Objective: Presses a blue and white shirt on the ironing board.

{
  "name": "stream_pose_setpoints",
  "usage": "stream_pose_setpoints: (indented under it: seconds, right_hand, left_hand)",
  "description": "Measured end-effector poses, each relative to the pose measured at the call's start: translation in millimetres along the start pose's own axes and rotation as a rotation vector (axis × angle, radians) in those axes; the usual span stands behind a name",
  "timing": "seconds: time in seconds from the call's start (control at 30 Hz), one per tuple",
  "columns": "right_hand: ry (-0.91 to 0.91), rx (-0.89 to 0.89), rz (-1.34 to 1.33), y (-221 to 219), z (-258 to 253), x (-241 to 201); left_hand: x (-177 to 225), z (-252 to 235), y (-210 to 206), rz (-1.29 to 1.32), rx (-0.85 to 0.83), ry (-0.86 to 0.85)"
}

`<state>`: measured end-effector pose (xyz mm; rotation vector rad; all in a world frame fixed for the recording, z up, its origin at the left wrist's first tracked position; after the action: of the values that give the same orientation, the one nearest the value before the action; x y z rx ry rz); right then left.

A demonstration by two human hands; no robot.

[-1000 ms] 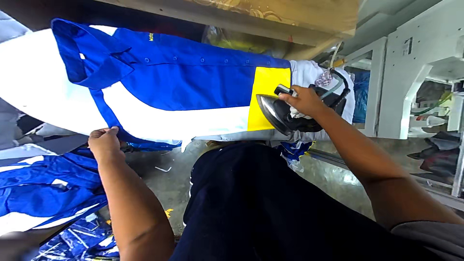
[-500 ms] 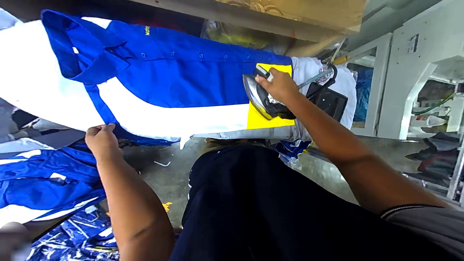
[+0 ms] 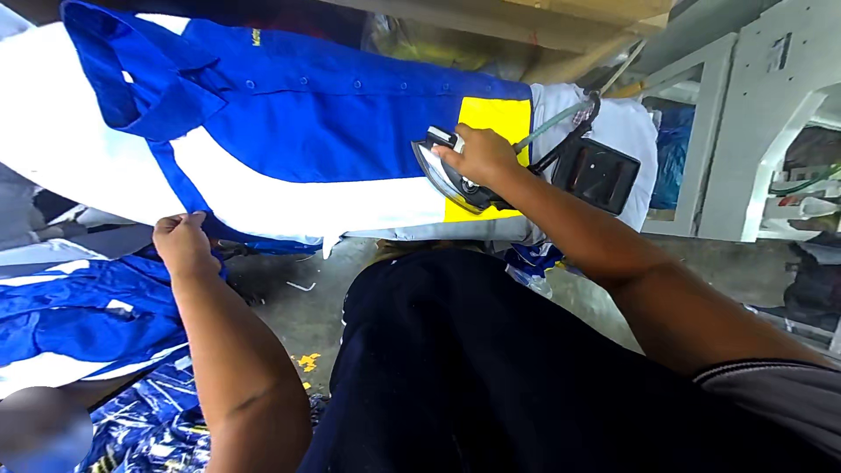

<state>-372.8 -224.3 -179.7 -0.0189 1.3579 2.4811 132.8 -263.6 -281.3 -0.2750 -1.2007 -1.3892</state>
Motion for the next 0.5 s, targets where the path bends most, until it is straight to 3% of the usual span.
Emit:
stream_pose_setpoints:
  seconds: [0.27,0.5]
  right_hand:
    - [0.054,0.035,-0.089,15,-10,-12]
    - [-0.073,0.126,-0.245,51,55,107]
  left_hand:
    - [5,3,-3,-0.062,0.056,-0.018]
    - [-3,7,-2,0.015,0.050,-0.028]
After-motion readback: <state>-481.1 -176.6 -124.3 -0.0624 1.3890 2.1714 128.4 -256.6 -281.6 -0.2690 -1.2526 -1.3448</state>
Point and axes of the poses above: each hand's wrist, its own z-axis away from the middle knuckle, its own y-axis out of the back of the hand, x = y × z, the point moved 8 cm from there along -z, towards the middle knuckle, and after that the axes turned 8 degrees about z, right-handed, at the moved point
